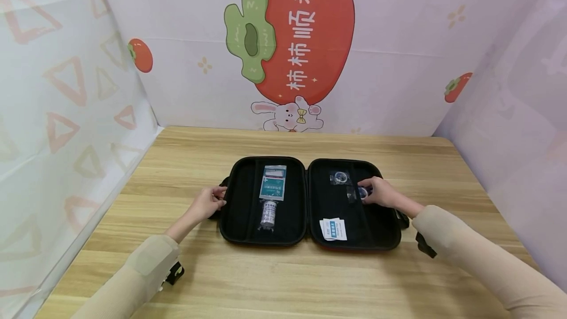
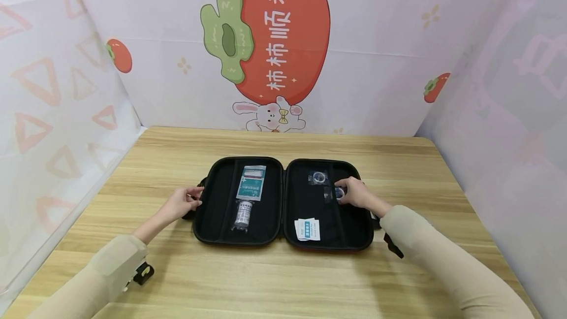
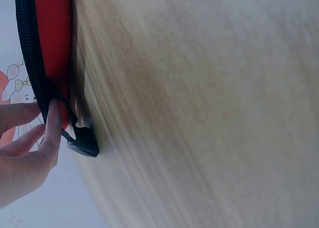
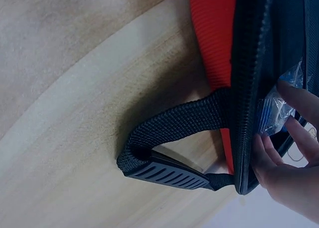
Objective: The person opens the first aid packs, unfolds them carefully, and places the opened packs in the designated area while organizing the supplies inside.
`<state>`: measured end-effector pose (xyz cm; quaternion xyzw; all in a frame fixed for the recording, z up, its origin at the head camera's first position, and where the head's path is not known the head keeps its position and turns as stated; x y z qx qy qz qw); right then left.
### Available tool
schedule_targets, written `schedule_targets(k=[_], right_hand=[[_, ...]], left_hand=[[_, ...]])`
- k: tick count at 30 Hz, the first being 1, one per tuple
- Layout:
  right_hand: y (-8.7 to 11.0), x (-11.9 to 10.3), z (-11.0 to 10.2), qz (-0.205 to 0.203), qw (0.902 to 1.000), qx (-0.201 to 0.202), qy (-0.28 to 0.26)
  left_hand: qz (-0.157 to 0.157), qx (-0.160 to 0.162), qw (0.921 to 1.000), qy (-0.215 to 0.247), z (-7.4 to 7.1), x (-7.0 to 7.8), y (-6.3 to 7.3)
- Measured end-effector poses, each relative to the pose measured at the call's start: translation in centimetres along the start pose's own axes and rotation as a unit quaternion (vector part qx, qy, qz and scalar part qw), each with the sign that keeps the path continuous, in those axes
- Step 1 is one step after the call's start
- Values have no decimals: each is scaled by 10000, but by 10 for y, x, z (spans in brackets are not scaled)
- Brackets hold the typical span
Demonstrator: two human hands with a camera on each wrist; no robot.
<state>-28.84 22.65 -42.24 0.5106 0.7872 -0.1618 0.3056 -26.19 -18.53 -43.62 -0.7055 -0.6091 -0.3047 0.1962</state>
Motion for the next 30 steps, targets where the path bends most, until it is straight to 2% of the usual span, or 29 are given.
schedule_targets(k=[5,11,20,26,28,30], right_hand=[[-1,-3,1,-88,9997,-2,-216],[-4,-6,2,-125,9998,140,-73],[-9,-3,4,68,9989,441,-110],[-7,-8,3,105,9986,489,-194],[-8,-5,3,-1,9982,498,-320],[-14,9,5,-134,9974,520,-475]], left_hand=[[42,31,10000,-11,0,0,1],[33,43,10000,-3,0,1,1],[50,63,10000,8,-1,2,1],[55,83,10000,-7,-1,2,1],[44,63,10000,3,-1,2,1],[36,67,10000,19,-1,2,1]])
Point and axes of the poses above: each hand's wrist, its own y-axis away from the middle knuckle, its own z-axis out of the palm, x = y × z, the point moved 7 cm from there along -y, towards the middle knuckle, and after that the axes turned 8 degrees about -y, right-handed, at the moved point
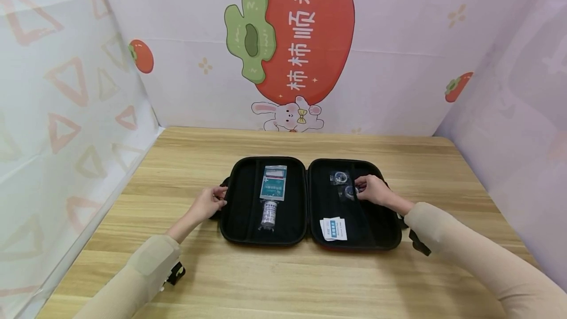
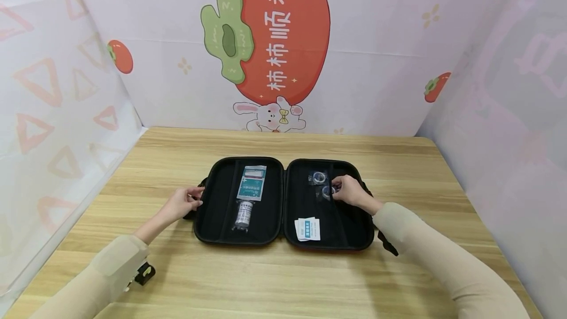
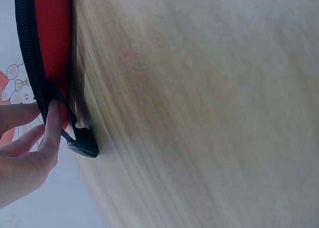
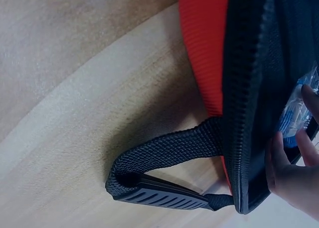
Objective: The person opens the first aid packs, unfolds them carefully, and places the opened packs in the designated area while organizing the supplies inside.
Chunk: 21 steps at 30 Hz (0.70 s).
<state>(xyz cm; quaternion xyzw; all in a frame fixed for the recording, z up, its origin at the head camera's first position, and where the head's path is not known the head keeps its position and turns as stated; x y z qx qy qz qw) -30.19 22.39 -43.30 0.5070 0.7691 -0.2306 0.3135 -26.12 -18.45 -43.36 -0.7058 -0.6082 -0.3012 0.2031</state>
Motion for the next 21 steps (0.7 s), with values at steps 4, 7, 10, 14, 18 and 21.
schedule_targets(k=[4,7,10,14,18,21], right_hand=[[-28,88,15,-507,9982,153,-266],[-49,159,29,-544,9974,348,-317],[-48,159,32,-414,9968,250,-642],[-19,66,16,-76,9929,-28,-1183],[3,-9,3,372,9935,-59,-1078],[5,-18,2,478,9937,-125,-1009]], left_hand=[[43,31,10000,-4,0,0,0],[67,52,10000,-10,0,0,0],[62,51,10000,-20,0,0,-1],[37,33,10000,-50,1,-1,-1],[7,23,10000,-54,1,-1,-1],[1,27,10000,-78,0,-1,-1]])
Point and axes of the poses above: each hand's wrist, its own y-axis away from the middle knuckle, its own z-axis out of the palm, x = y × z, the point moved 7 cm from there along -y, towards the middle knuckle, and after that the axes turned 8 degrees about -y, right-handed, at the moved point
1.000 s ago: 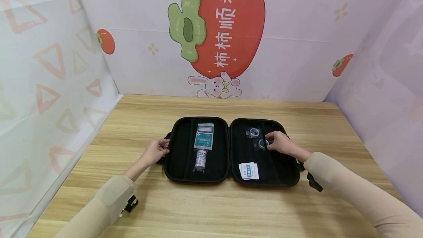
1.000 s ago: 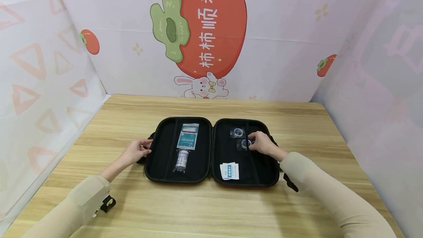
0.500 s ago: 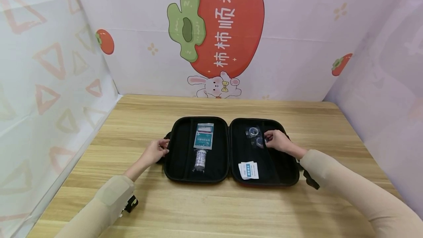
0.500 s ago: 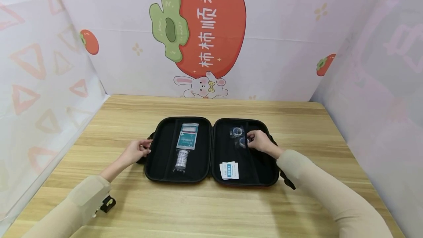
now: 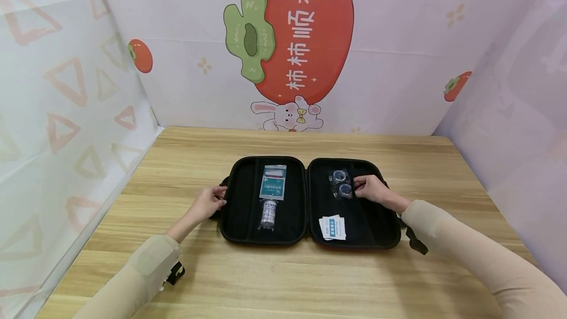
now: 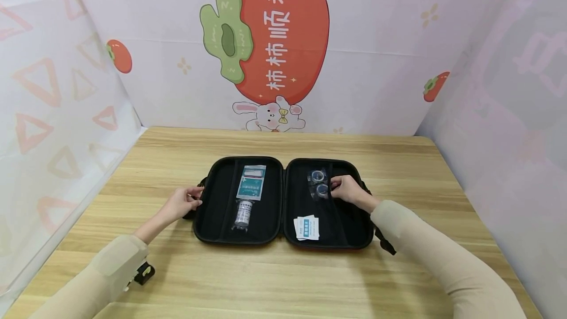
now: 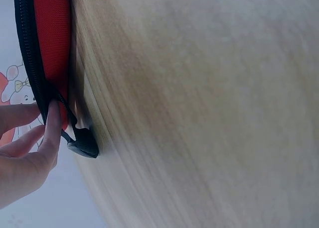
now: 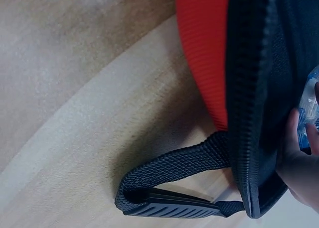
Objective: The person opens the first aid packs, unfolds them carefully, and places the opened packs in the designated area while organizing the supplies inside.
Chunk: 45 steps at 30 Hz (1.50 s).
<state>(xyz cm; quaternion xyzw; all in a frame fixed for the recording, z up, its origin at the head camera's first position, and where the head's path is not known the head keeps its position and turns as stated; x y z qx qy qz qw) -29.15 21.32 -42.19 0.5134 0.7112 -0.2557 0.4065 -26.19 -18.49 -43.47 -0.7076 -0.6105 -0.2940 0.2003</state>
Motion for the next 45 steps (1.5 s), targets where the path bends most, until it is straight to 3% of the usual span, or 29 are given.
schedule_targets(k=[5,13,22,31,34,37,40,41,42,43,45], right_hand=[[-6,19,0,119,9998,-35,-155],[-3,24,2,510,9971,-81,-562],[-1,28,7,935,9832,-382,-1522],[1,26,5,926,9852,-417,-1380],[-11,55,2,543,9836,-514,-1644],[-38,122,-1,29,9768,-722,-2018],[-61,184,-3,-221,9736,-808,-2123],[-63,192,-4,-230,9742,-799,-2100],[-62,190,-4,-106,9772,-764,-1979],[-59,185,-5,-228,9757,-813,-2022],[-48,156,-6,-294,9771,-798,-1952]], left_hand=[[-8,-12,10000,-56,0,0,0],[-28,-57,10000,-42,1,-1,0],[8,-45,10000,-70,0,0,1],[-5,-37,10000,-13,1,-2,0],[2,-25,10000,-22,1,-2,0],[-11,-21,10000,-11,0,-1,0],[-15,-32,10000,-8,0,-1,1],[-19,-30,10000,-6,0,-1,1],[-19,-30,10000,-3,0,-1,1],[-16,-32,10000,-6,0,-1,1],[-6,-30,10000,-21,0,-1,0]])
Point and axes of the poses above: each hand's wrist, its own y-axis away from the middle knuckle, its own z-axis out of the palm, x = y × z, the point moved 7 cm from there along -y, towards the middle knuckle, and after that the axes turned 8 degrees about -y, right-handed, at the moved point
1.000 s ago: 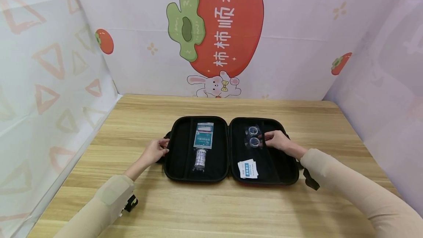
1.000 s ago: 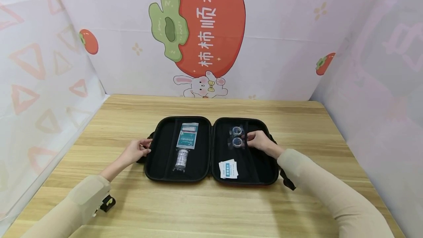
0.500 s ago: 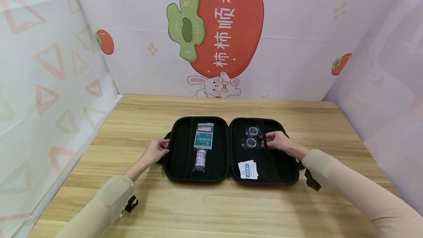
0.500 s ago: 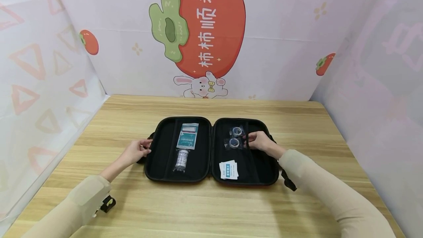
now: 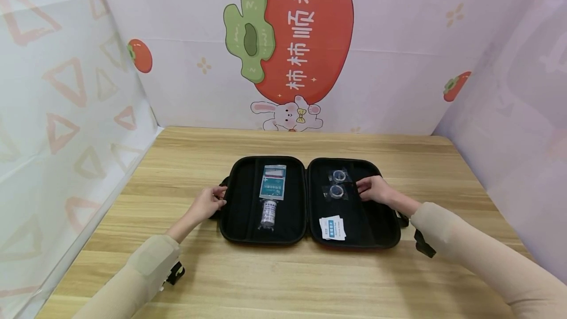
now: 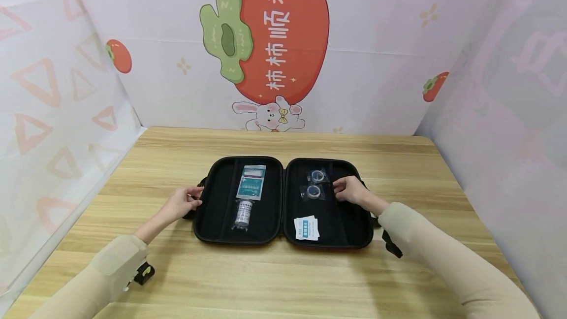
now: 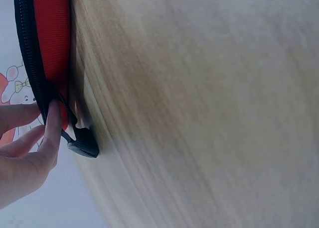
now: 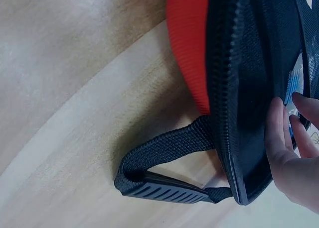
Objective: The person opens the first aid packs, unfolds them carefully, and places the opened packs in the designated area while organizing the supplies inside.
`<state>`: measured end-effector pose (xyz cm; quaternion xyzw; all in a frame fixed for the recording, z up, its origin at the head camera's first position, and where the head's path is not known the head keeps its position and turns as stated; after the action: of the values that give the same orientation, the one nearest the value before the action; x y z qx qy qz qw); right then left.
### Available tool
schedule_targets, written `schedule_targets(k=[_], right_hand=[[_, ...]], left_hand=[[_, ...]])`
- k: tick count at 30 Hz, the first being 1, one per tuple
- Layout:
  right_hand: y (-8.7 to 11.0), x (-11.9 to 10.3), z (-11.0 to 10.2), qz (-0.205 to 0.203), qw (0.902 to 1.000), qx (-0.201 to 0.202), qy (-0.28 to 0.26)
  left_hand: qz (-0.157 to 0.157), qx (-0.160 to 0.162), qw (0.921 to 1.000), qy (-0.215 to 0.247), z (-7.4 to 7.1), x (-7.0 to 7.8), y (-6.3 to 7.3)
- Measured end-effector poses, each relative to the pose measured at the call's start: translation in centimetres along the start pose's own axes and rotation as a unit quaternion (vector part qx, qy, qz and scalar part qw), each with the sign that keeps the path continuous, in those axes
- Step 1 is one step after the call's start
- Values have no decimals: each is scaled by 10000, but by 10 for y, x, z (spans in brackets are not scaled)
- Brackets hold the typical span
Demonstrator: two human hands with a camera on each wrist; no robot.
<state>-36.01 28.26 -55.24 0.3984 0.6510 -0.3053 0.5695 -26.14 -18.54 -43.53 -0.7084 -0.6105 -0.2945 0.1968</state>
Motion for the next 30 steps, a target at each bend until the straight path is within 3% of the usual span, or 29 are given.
schedule_targets(k=[5,6,9,12,15,30], right_hand=[[35,-107,48,309,9949,265,928],[40,-122,55,403,9904,319,1282],[49,-148,64,130,9740,262,2246],[52,-158,67,-71,9588,300,2824],[53,-163,68,-99,9546,332,2959],[56,-171,109,-167,9574,-302,2865]], left_hand=[[51,34,10000,-33,-1,1,0],[57,38,10000,-33,-1,1,0],[69,22,10000,-45,-1,1,0],[28,1,10000,-38,0,1,-1],[3,-8,10000,-48,0,0,-1],[89,25,10000,-29,0,0,-1]])
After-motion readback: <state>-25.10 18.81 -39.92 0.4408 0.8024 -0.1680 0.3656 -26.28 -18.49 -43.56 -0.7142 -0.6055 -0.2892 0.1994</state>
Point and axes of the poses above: each hand's wrist, its own y-axis away from the middle knuckle, its own z-axis out of the palm, x = y × z, the point moved 7 cm from there along -y, towards the middle knuckle, and after that the axes turned 8 degrees about -y, right-handed, at the moved point
